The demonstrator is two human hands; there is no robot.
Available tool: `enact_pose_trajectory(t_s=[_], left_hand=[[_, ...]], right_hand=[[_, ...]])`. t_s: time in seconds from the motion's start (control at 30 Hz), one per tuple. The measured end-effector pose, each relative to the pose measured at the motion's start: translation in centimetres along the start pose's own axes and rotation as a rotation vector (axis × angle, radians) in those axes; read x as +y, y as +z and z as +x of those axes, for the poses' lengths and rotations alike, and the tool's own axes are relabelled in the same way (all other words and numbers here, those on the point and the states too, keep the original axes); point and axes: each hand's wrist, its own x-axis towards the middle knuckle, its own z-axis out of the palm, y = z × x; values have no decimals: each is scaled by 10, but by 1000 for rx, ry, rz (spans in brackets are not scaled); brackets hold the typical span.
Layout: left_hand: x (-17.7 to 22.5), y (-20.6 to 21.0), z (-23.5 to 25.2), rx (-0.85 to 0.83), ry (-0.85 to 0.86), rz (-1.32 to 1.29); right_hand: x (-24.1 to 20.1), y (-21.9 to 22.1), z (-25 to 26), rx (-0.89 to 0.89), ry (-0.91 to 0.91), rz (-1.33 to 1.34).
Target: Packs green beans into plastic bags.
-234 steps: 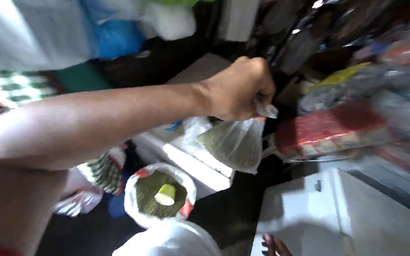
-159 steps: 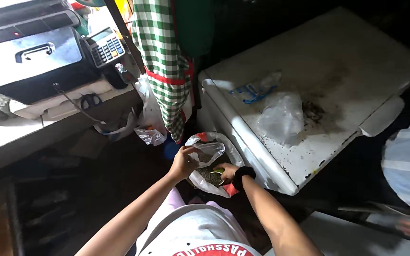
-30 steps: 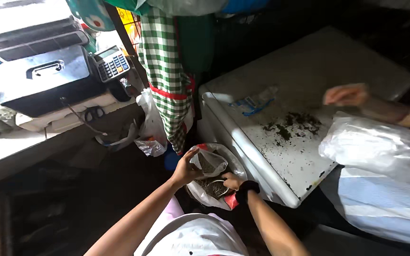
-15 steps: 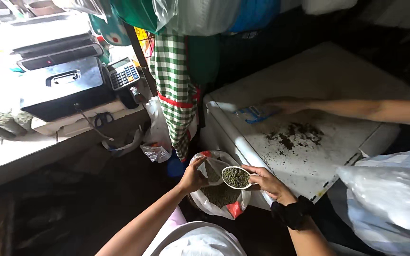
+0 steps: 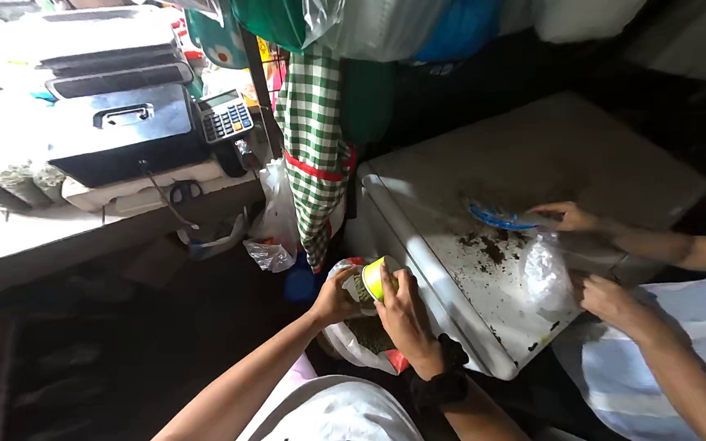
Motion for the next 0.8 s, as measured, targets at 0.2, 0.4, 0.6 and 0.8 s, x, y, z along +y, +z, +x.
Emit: enact_pose_trajectory(t_s=[0.2, 0.4, 0.6, 0.8], left_hand=[[-2, -3, -1, 1, -20, -32], [-4, -4, -2, 14, -31, -73], [-4, -12, 6, -73, -41, 96], [-1, -34, 41, -224, 30, 488]], right_hand=[[18, -37, -16, -189, 290, 62], [45, 18, -35, -820, 582, 34], [49, 50, -13, -467, 468, 321], [51, 57, 37, -649, 412, 310]])
